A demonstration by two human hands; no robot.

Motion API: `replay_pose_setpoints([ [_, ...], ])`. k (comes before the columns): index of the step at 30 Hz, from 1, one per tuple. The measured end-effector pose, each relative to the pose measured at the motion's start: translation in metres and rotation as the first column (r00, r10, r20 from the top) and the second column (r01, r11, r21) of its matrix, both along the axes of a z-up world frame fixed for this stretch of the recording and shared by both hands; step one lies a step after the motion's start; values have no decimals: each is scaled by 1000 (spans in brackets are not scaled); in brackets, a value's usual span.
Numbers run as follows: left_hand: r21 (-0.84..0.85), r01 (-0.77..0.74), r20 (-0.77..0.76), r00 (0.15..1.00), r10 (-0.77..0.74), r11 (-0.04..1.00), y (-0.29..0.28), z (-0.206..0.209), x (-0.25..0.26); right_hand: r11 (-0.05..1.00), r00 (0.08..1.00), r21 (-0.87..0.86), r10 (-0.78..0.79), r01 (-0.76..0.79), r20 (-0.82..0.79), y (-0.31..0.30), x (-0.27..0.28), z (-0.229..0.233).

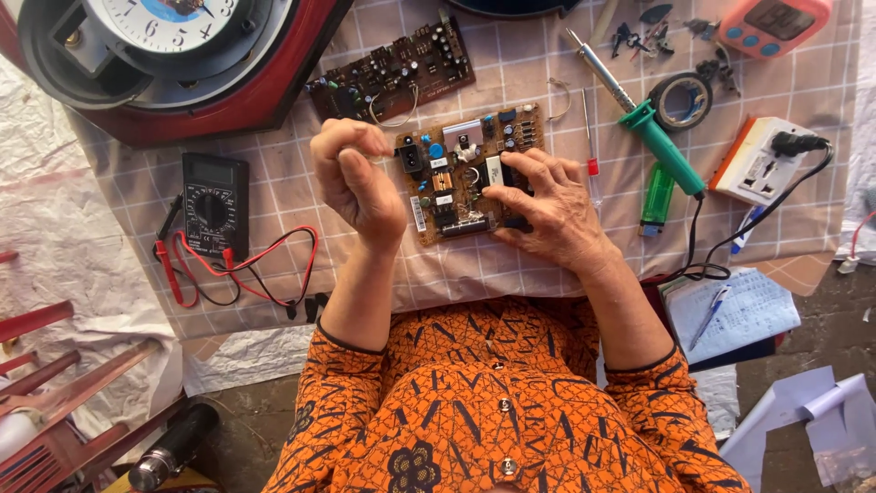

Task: The person uses a multimeter to test points on a circuit board and then uses a screwdriver to adjust components on the board. The person handles the circuit board and tools with both hands while working at a table.

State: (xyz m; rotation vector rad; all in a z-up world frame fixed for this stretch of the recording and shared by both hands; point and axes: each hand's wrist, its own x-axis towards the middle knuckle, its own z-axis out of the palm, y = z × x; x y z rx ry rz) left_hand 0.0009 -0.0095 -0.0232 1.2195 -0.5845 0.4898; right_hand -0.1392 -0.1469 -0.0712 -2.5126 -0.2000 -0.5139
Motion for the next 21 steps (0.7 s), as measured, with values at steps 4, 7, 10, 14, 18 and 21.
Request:
replay_pose_setpoints([
  [4, 14, 149, -14, 989, -149, 989, 8, -1, 11, 1000, 1000, -1, -1, 1, -3, 0, 0, 0],
  [7, -82, 334, -76, 937, -340, 939, 17, -1, 18, 1000, 1000, 1, 9, -9, -20, 1, 0, 3],
  [10, -74, 497, -113, 857, -503, 864, 23, -7, 23, 1000, 1000, -11, 8, -8, -22, 1, 0, 3],
  [14, -4, 428, -131, 896, -425, 904, 25, -9, 20, 1000, 1000, -12, 16, -16, -7, 2, 2, 4],
  [18, -3, 296, -312, 907, -282, 955, 25, 16, 6, 992, 970, -125, -47, 18, -238, 5, -1, 16],
  [21, 87, 195, -254, 953, -168, 977, 18, -8, 7, 993, 972, -118, -42, 15, -231, 4, -1, 14],
])
